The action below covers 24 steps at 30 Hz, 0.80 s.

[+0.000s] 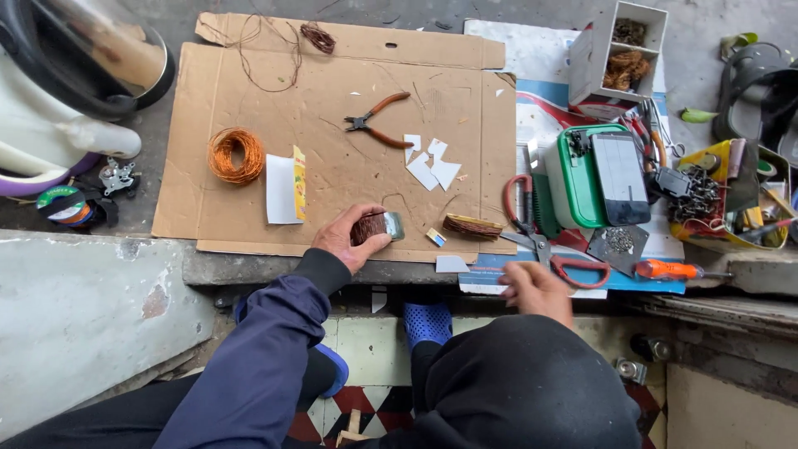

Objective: Manually winding copper wire around a metal core and applying insulating paper strips to repair an electronic component.

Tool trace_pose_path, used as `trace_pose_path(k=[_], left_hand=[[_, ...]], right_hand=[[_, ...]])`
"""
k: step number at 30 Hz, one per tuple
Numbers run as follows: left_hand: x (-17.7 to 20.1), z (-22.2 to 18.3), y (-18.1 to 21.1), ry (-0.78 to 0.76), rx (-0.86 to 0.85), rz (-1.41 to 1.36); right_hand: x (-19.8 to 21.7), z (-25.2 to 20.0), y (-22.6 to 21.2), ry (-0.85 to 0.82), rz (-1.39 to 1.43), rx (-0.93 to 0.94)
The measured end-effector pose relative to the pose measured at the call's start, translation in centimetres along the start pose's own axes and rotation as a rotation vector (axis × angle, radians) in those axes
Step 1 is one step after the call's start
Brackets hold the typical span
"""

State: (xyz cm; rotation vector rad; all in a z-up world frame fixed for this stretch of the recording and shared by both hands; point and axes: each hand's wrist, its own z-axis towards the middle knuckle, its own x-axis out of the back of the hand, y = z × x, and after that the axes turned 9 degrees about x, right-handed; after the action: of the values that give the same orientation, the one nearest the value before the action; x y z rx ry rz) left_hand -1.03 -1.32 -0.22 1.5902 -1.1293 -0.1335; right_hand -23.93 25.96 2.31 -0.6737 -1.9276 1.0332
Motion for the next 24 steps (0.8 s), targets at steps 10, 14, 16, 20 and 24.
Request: trace_pose_path(k=[10,14,16,20,24], left_hand=[[-0.2,-0.4,-0.6,0.028,0.038,-0.183],[0.0,-0.4,-0.4,0.012,0.041,-0.172],[-0.1,-0.3,-0.5,0.012,0.045,-0.192],[0.0,-0.4,-0.4,0.023,0.037,-0.189],[-0.1,-0.2,-0.7,0.007,0.042,-0.197]], right_hand=[[-1.0,4.5,-0.8,0.068,-0.646,0.553],[-0.9,7.6,-2.8,-0.126,-0.792,0.624],[-1.2,9.0,-4.4,-0.254,-0.890,0.575],[-2.6,11.9,-6.3,-0.500,-1.164,0.681],[-4.8,15.1,-6.1,-0.696,-1.456,0.709]])
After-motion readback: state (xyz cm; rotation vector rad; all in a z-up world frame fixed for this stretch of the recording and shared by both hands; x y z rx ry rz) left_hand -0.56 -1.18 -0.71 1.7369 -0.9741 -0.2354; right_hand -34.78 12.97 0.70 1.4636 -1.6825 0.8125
